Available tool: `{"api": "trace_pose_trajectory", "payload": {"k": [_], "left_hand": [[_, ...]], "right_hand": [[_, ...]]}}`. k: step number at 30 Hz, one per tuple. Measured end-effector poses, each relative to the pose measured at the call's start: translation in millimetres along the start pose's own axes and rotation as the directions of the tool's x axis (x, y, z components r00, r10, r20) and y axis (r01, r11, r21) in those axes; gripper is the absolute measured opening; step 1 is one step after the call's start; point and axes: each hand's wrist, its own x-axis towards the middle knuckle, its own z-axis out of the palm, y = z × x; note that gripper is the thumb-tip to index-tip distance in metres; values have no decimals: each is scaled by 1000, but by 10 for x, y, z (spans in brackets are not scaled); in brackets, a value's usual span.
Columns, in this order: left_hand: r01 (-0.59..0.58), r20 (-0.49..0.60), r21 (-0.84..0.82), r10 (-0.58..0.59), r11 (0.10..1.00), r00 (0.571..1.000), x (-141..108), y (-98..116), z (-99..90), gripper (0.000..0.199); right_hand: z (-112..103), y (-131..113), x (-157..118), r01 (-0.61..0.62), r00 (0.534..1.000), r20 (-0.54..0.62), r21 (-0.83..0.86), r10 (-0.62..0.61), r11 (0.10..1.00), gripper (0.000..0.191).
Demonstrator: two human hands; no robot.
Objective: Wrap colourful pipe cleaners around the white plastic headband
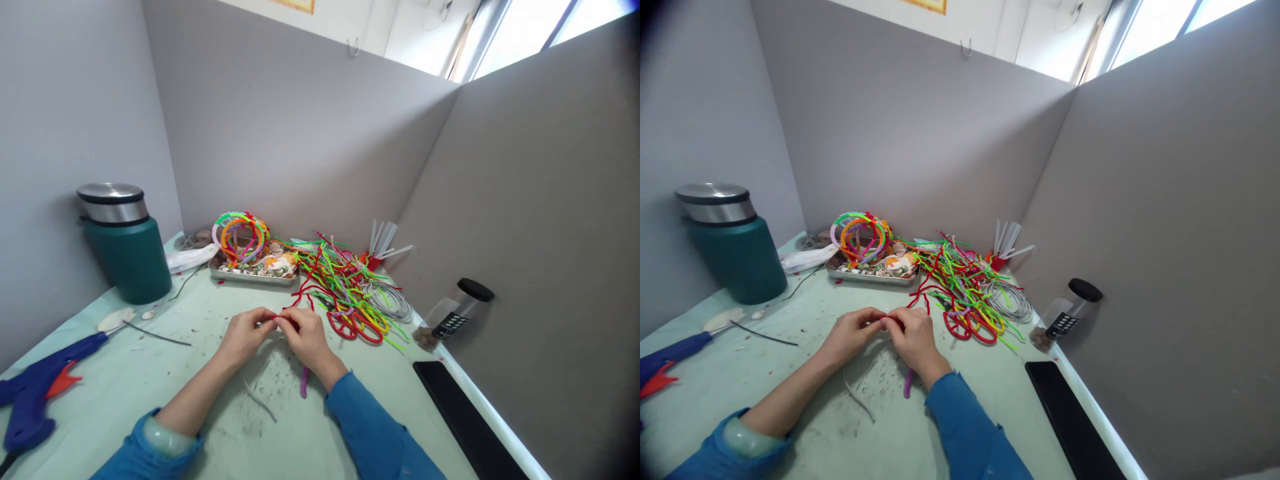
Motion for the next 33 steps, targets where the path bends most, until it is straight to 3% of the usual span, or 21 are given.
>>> {"api": "trace_pose_trajectory", "payload": {"k": [13, 19, 23, 30, 33], "left_hand": [[41, -20, 131, -39, 990, 999, 4, 13, -39, 25], [110, -230, 187, -65, 976, 971, -9, 13, -81, 27], [155, -260, 162, -109, 975, 959, 18, -19, -108, 27], [142, -197, 177, -107, 974, 974, 21, -5, -108, 30], [150, -197, 208, -109, 967, 974, 13, 2, -117, 29]], "right_hand": [[-1, -62, -21, 29, 999, 42, -97, -25, 995, 14], [-16, -122, -17, 156, 984, 105, -113, -144, 981, 11], [-27, -184, -38, 237, 964, 141, -76, -225, 969, 7], [-35, -238, -43, 28, 990, 131, 184, -53, 982, 17], [-6, -289, -15, -190, 973, 204, 444, 108, 876, 23]]}}
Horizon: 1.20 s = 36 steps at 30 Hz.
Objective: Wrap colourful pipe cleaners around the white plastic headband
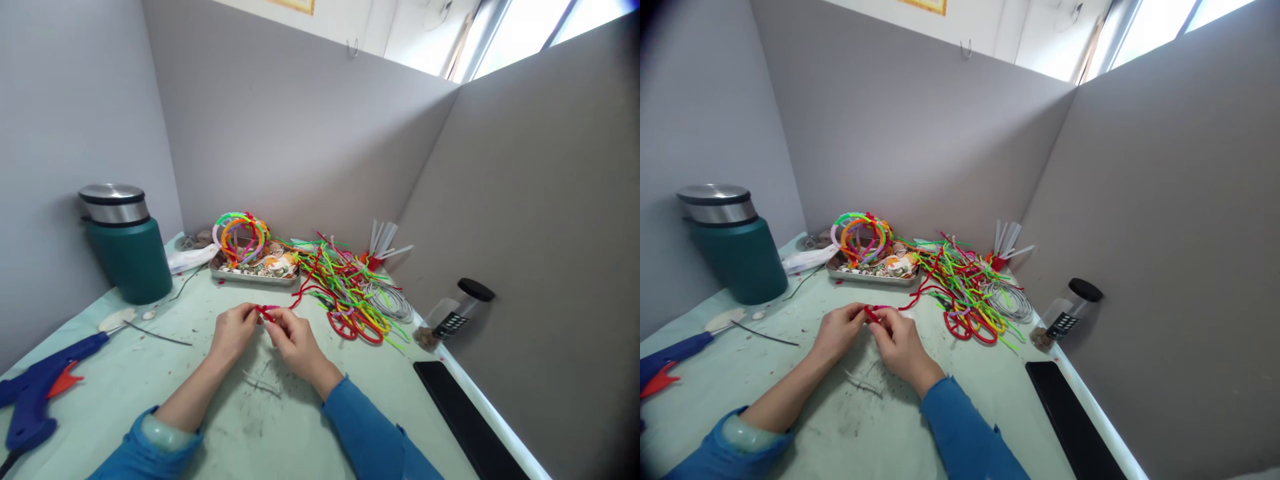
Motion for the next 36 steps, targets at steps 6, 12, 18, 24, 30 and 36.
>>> {"api": "trace_pose_trajectory", "payload": {"k": [6, 12, 18, 24, 30, 36], "left_hand": [[-25, 12, 66, 24, 998, 1000, -1, -14, -7, 27], [-65, 148, -92, 78, 994, 986, -14, 28, 8, 31], [-92, 340, -249, 176, 964, 924, -49, 75, 33, 34], [55, 468, -402, 153, 914, 870, -72, 68, 62, 37], [134, 493, -364, 69, 922, 867, -46, 33, 92, 42], [163, 472, -343, 20, 925, 882, -33, 14, 105, 40]], "right_hand": [[44, -78, 41, -281, 950, 257, 450, 179, 848, 36], [-105, -14, 110, -75, 955, -269, 190, 125, 979, 21], [-343, 219, 131, -87, 875, -484, -118, 19, 989, 29], [-443, 349, 89, -69, 903, -395, -524, -171, 849, 20], [-412, 226, 75, 100, 933, -163, -740, -322, 665, 49], [-402, 116, 32, 167, 879, -158, -782, -451, 600, 42]]}}
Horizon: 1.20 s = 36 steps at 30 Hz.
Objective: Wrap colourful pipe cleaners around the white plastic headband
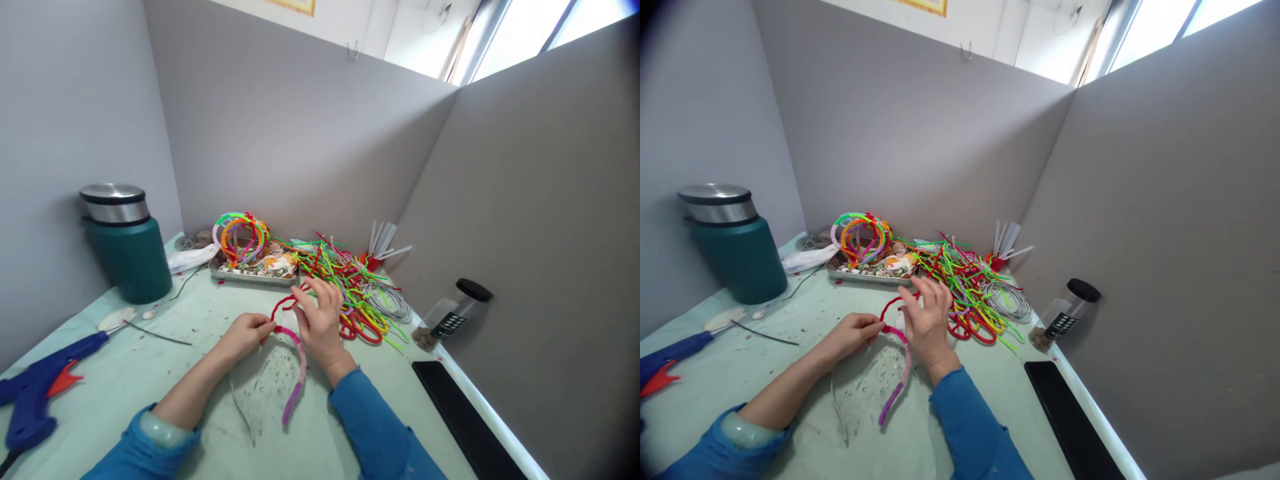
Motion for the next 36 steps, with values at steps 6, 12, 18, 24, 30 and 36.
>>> {"api": "trace_pose_trajectory", "payload": {"k": [6, 12, 18, 24, 30, 36], "left_hand": [[-23, 65, 1, 23, 1000, 998, -32, 14, 10, 38], [-51, 111, -50, 56, 997, 992, -54, 41, -2, 37], [-80, 94, -89, 88, 993, 992, -98, 135, 5, 34], [-94, 63, -69, 98, 993, 993, -91, 122, 12, 31], [-134, 38, -86, 138, 987, 990, -26, 29, 25, 30], [-115, 20, -153, 119, 981, 993, -36, 52, 10, 33]], "right_hand": [[66, 42, -17, 117, 969, 209, 89, -134, 989, 32], [125, 118, -45, 91, 957, 260, 153, -129, 984, 17], [142, 130, -73, 36, 966, 249, 154, -74, 987, 15], [180, 176, -109, 3, 968, 248, 151, -41, 988, 17], [201, 180, -136, -30, 964, 267, 177, -18, 984, 19], [179, 148, -134, -68, 962, 272, 198, 12, 978, 19]]}}
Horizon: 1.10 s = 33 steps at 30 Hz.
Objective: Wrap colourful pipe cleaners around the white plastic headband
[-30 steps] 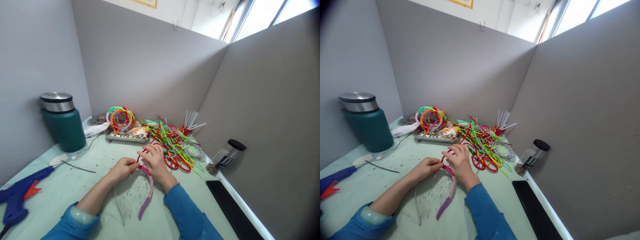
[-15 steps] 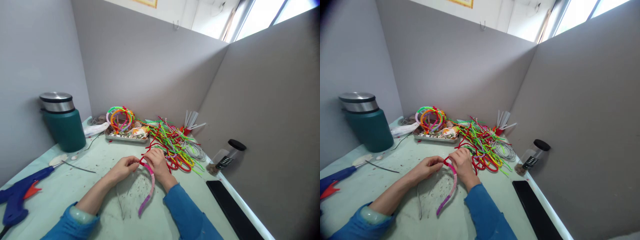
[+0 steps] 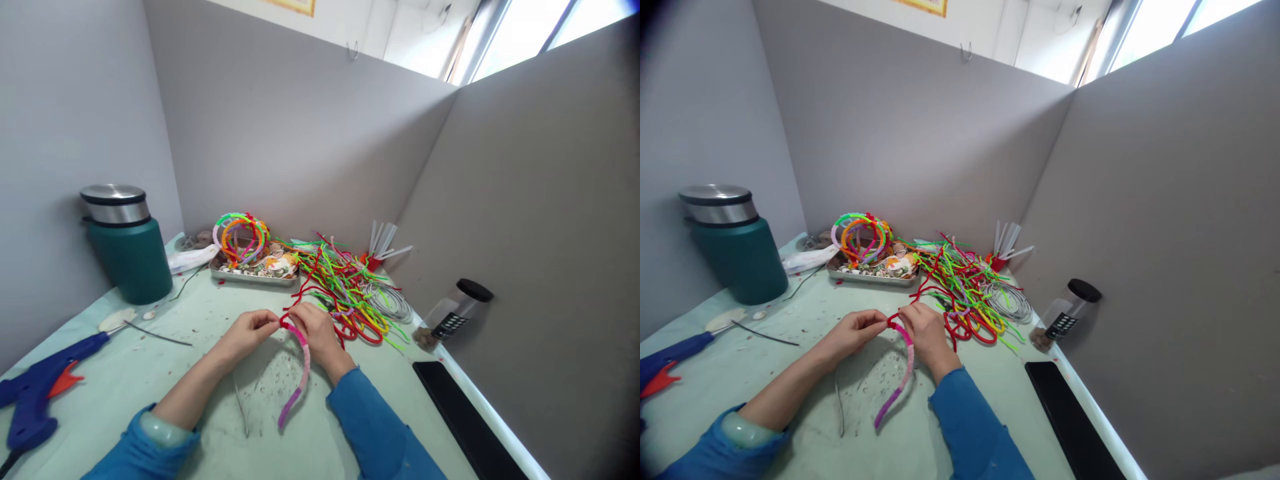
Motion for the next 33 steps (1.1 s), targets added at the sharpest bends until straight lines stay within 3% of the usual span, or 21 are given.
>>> {"api": "trace_pose_trajectory", "payload": {"k": [9, 18, 33], "left_hand": [[25, -82, -156, -38, 987, 996, -35, 75, -24, 35], [-4, -126, -284, -33, 959, 992, -18, 68, -11, 37], [90, -167, -165, -118, 982, 979, -35, 113, -8, 49]], "right_hand": [[57, -4, -20, 23, 997, 75, 90, -30, 996, 12], [76, -139, 18, -40, 995, 101, 322, 8, 946, 14], [135, -117, -11, -40, 997, 76, 259, 21, 965, 14]]}}
